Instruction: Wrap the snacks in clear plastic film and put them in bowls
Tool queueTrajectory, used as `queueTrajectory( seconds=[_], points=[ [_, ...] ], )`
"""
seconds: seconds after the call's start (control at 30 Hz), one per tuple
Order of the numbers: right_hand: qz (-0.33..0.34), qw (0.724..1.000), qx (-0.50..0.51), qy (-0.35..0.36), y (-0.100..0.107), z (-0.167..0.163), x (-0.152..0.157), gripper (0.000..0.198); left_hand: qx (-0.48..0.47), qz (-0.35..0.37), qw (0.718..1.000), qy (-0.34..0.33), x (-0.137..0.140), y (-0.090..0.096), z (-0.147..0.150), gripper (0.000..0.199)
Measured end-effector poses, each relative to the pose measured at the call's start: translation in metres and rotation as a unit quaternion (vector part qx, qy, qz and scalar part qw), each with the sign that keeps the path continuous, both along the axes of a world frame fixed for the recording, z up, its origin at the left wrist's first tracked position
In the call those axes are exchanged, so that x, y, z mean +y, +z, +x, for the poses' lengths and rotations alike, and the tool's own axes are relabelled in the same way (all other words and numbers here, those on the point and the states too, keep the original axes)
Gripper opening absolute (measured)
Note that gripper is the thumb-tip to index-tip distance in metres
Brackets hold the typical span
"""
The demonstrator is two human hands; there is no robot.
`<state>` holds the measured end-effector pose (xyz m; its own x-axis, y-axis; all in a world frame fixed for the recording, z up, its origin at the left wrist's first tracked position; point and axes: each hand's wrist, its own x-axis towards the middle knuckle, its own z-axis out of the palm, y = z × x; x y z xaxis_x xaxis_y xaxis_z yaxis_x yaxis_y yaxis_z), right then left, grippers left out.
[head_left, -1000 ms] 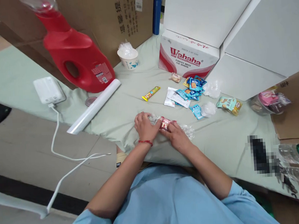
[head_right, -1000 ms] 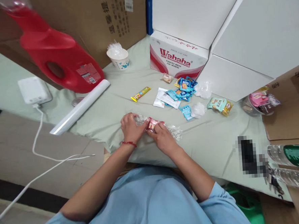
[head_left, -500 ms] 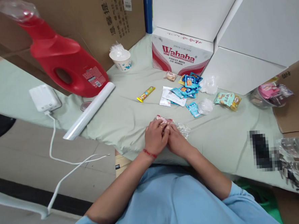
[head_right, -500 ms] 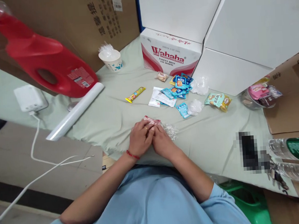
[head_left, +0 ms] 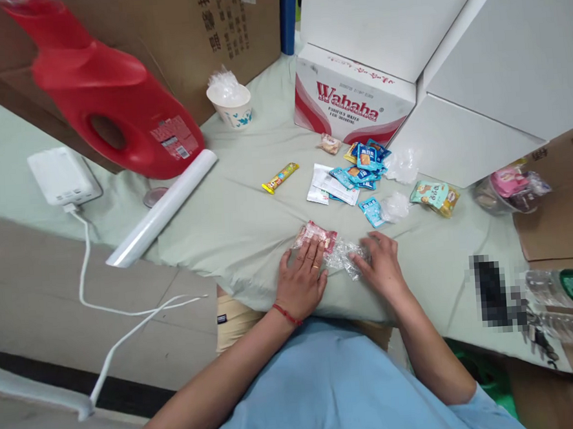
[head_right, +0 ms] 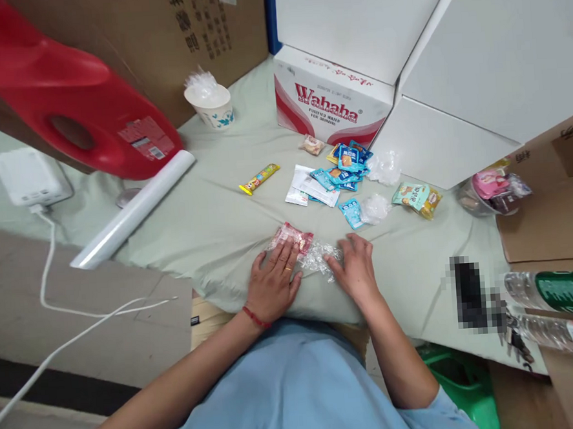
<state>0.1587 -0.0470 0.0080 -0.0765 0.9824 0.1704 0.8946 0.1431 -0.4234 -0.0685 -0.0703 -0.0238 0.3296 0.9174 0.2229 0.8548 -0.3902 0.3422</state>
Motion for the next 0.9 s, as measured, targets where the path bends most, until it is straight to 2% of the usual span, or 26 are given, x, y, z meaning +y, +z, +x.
queueTrajectory(
  seconds=[0.1,0.2,0.3,0.37,0.47,0.6,0.73,0.9],
  points=[
    [-0.068,0.997,-0.002,0.031,0.004,-0.001,0.003,0.021,-0.001,0.000,1.000,-0.002,0.000,-0.001,-0.001,0.061],
    [-0.123,0.992,0.035,0.000,0.026,-0.006,0.009,0.019,-0.007,0.004,1.000,-0.004,0.000,-0.002,-0.002,0.061],
    [-0.125,0.991,0.056,-0.002,0.049,-0.027,0.029,0.021,-0.012,0.002,1.000,-0.005,0.000,-0.002,-0.003,0.061],
    [-0.104,0.994,0.043,0.013,0.055,-0.055,0.048,0.018,-0.014,-0.001,1.000,-0.007,0.000,-0.002,-0.002,0.059],
    [-0.113,0.992,-0.047,0.033,0.048,-0.107,0.075,0.013,-0.020,-0.011,1.000,-0.007,0.001,-0.004,0.001,0.050],
    [-0.141,0.968,-0.198,0.059,0.026,-0.159,0.092,0.020,-0.028,-0.022,0.999,-0.003,-0.002,-0.005,0.000,0.039],
    [-0.140,0.962,-0.225,0.070,0.019,-0.168,0.085,0.031,-0.042,0.011,0.999,-0.009,-0.020,-0.007,-0.017,0.043],
    [-0.105,0.970,-0.191,0.105,0.021,-0.164,0.063,0.052,-0.088,0.045,0.994,-0.034,-0.051,-0.017,-0.061,0.037]
  ],
)
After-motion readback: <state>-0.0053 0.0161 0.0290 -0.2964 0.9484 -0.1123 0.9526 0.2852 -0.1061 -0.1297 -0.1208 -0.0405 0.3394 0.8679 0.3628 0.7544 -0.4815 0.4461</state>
